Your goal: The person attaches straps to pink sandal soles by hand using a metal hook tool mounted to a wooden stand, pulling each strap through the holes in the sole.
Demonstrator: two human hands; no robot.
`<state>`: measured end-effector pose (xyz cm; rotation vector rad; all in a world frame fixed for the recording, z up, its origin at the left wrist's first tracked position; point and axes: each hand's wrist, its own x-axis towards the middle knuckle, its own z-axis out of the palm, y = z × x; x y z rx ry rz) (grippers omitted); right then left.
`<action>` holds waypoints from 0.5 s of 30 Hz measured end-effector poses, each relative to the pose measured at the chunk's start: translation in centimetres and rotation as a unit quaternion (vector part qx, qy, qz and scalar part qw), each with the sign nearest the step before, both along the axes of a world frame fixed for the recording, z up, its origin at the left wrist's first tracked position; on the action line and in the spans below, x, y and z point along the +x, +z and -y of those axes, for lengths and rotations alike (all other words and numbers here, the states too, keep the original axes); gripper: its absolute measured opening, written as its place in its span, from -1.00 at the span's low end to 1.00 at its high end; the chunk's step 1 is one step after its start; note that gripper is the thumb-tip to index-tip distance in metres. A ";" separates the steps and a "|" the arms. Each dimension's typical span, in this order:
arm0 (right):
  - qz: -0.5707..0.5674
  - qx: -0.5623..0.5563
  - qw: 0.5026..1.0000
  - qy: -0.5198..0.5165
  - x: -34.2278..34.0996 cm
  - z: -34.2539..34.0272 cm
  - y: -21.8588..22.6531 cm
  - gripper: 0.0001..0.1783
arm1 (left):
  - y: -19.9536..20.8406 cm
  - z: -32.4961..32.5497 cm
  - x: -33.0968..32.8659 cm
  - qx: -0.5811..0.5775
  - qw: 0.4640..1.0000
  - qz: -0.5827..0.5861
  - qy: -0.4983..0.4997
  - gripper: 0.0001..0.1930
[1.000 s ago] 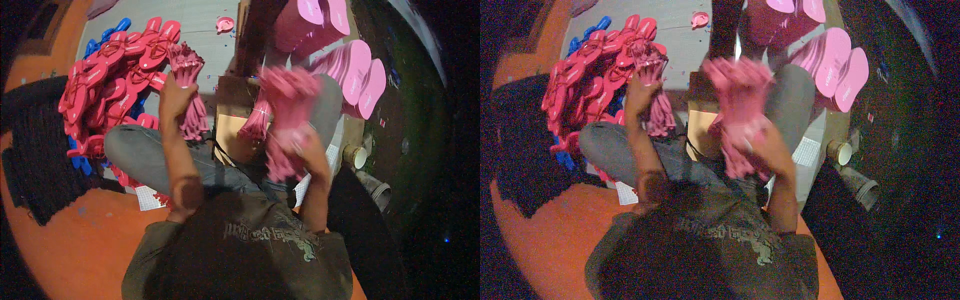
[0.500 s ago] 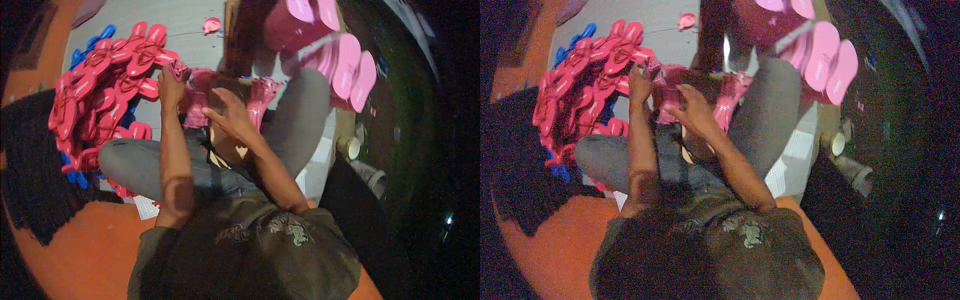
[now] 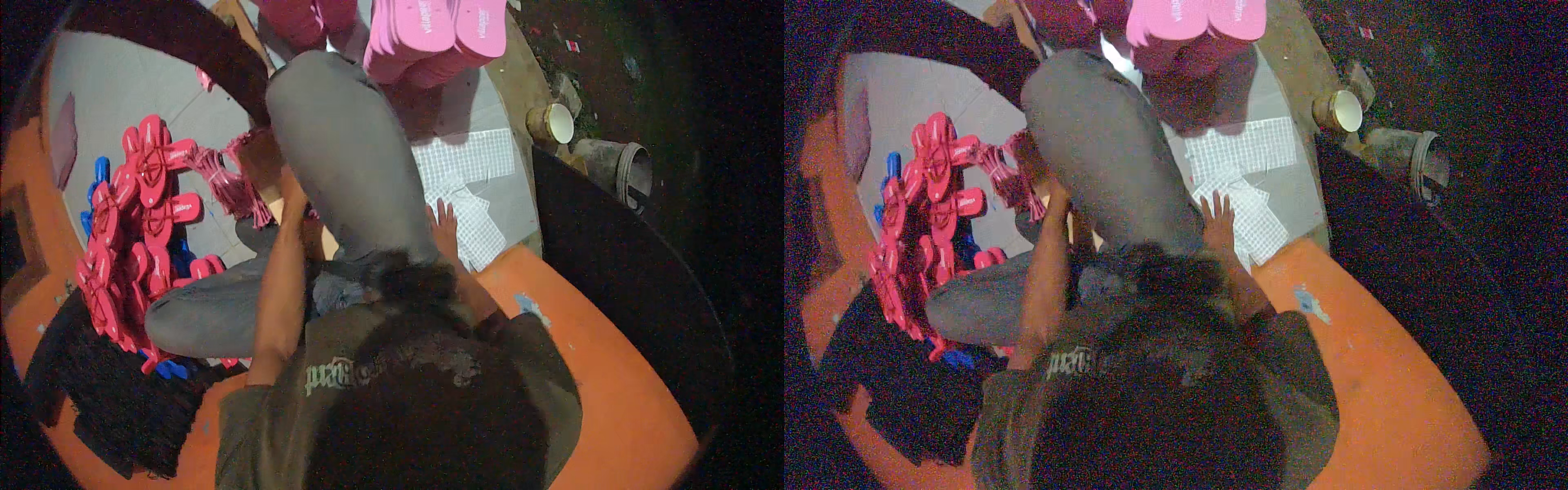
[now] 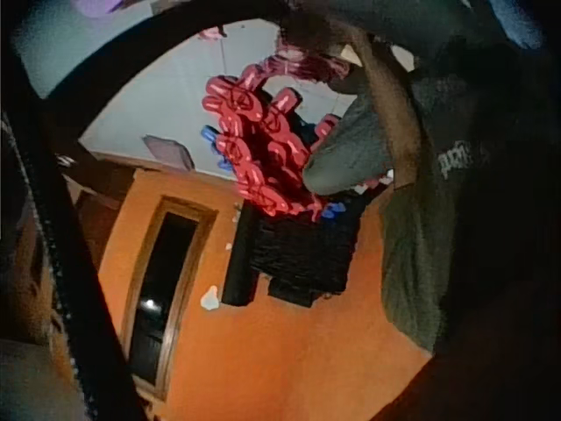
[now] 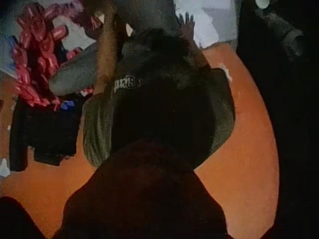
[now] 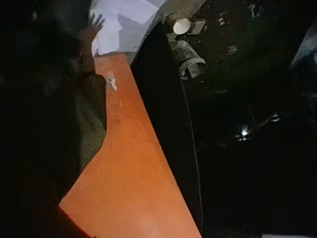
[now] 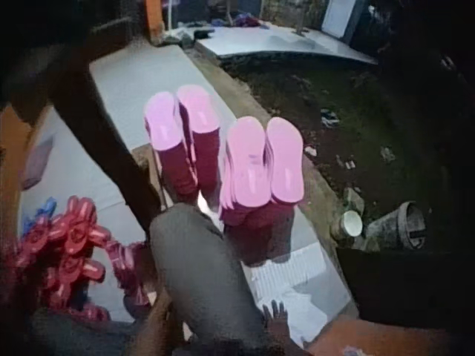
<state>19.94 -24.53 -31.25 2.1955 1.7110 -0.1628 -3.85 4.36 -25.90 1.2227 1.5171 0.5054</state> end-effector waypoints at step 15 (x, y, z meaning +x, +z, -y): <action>-0.402 -0.069 0.885 -0.225 -1.3 6.3 5.1 -0.51 | 14.1 -3.5 -6.3 0.169 0.965 -0.188 0.069 -0.17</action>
